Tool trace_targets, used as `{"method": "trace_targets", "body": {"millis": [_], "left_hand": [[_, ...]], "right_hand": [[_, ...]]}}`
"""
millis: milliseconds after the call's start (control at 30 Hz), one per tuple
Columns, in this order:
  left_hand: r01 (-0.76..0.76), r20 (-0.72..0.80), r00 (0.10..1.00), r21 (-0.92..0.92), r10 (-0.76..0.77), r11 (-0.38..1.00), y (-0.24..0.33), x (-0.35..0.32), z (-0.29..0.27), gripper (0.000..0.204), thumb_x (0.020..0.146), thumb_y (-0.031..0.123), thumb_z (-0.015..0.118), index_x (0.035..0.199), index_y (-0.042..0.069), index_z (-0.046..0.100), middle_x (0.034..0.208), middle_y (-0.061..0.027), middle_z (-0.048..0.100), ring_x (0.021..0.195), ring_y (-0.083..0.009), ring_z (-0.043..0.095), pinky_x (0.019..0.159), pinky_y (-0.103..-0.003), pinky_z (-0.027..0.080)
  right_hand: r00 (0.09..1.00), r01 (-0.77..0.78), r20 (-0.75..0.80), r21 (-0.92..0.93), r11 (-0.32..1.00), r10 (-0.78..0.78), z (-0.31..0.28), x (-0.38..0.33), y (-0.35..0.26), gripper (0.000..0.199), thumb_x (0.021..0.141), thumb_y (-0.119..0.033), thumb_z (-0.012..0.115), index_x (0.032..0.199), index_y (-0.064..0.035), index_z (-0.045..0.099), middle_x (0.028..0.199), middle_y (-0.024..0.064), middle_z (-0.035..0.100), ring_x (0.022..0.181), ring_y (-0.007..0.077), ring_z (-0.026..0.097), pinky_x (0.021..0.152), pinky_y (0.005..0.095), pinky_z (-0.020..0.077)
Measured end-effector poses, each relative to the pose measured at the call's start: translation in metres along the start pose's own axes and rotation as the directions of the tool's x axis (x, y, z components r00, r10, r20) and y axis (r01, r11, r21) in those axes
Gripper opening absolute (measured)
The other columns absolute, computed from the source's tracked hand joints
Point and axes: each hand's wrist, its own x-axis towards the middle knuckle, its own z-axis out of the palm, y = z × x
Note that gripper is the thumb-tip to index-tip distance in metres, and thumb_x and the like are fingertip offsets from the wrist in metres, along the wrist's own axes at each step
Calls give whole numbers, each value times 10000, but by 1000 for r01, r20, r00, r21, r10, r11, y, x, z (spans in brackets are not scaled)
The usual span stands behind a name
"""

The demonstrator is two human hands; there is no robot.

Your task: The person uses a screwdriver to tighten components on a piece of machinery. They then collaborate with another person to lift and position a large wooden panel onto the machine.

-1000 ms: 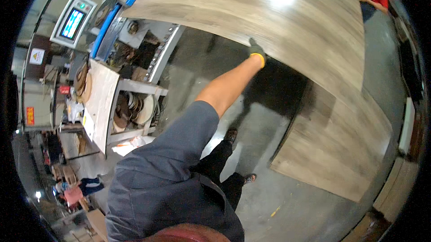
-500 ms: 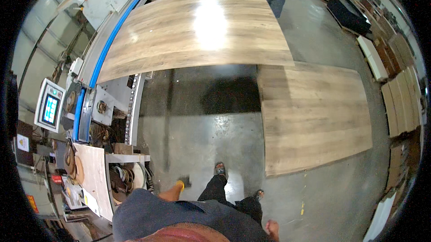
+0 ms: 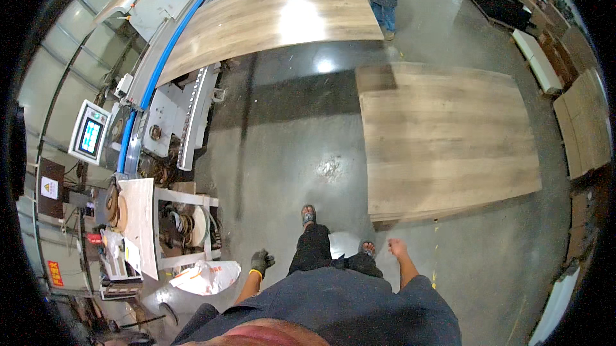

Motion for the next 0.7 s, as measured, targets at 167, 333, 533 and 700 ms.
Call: {"method": "trace_targets", "body": {"millis": [167,333,533,700], "left_hand": [[-306,181,952,596,247,743,15,-133,74,266,913,298,589,909,32,598,773,-124,681,677,-210,670,651,-377,531],[-188,166,982,879,89,438,-31,-140,35,422,936,449,498,926,46,625,818,-90,723,756,-210,687,757,-345,509],[31,94,979,813,-183,582,-88,-126,-55,490,937,472,463,942,11,628,886,-108,723,768,-216,683,767,-333,507],[-130,191,975,900,-110,416,-94,-79,-44,552,952,496,419,929,-4,650,867,-114,717,806,-243,669,826,-360,490]], "right_hand": [[996,-61,-58,78,995,65,-23,-10,9,281,877,-283,591,810,-16,650,681,72,620,536,169,570,480,307,443],[998,-69,-12,-84,994,68,-21,0,42,245,880,-311,627,829,-73,600,720,42,583,543,143,536,457,298,409],[962,-249,-99,58,967,254,17,4,90,319,881,-377,634,804,-69,598,697,41,569,561,150,535,463,322,404],[956,-144,-145,520,842,253,65,84,97,584,941,-508,474,1301,-48,439,1124,153,569,961,285,549,844,378,421]]}}
